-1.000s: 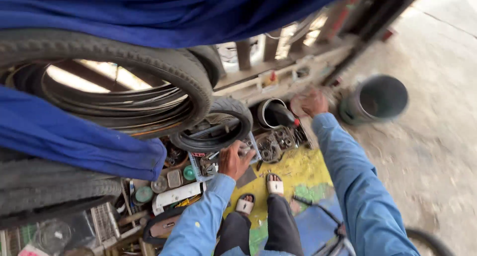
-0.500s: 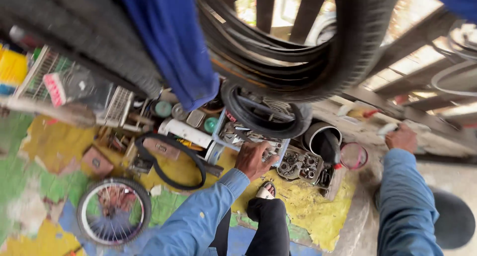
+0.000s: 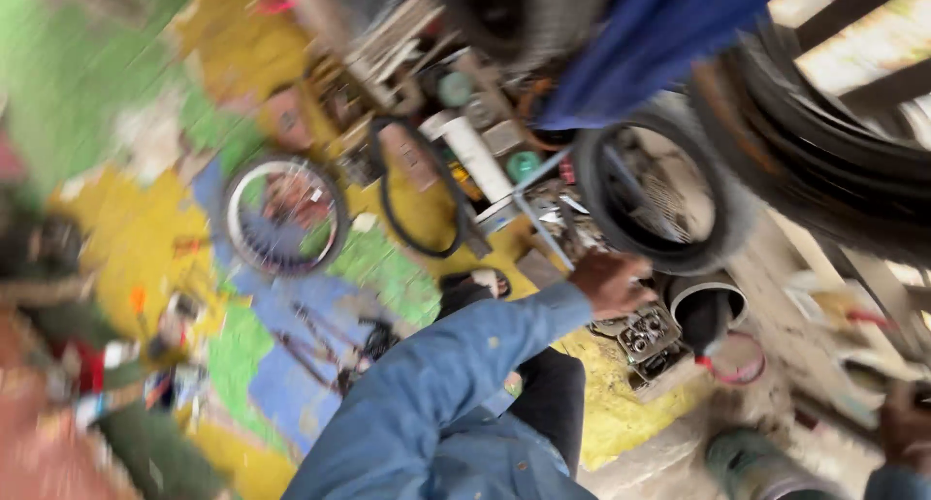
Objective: The person sits on the floor and uses a spoke wrench to tighten the nipples on a bicycle wheel. They rotate the wheel to access different spokes, then briefly stand to retrieve a pump and inflate the tire before returning to adjust the hub area.
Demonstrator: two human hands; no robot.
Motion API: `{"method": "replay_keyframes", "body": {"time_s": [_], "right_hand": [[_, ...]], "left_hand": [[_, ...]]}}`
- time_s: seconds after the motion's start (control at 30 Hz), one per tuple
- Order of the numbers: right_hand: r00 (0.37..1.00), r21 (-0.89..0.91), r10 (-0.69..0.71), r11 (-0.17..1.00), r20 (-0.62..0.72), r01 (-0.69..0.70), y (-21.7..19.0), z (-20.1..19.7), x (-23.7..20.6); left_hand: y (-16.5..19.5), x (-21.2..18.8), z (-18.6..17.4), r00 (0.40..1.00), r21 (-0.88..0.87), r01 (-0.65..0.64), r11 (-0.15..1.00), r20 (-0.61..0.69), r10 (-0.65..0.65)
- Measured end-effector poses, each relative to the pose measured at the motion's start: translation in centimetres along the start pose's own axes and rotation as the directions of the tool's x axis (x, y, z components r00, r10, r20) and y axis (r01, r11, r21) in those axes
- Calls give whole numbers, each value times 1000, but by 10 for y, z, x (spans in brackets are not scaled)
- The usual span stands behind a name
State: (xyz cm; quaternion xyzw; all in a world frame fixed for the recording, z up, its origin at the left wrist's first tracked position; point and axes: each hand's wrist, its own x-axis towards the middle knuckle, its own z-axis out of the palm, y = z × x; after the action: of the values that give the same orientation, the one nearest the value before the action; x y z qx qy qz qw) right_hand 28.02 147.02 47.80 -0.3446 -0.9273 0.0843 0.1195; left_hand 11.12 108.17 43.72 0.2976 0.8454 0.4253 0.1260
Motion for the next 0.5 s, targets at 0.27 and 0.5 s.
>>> {"method": "replay_keyframes", "body": {"time_s": [0.27,0.5], "right_hand": [[784,431,-541,812,303,394,-170,49,-49],[373,652,-888,454,270,607,-417,31,-75]], "left_hand": [[1,-31,-70,894,180,270,946,318,-315],[-63,-77,-159,928,109,370,923,-92,-361]]}}
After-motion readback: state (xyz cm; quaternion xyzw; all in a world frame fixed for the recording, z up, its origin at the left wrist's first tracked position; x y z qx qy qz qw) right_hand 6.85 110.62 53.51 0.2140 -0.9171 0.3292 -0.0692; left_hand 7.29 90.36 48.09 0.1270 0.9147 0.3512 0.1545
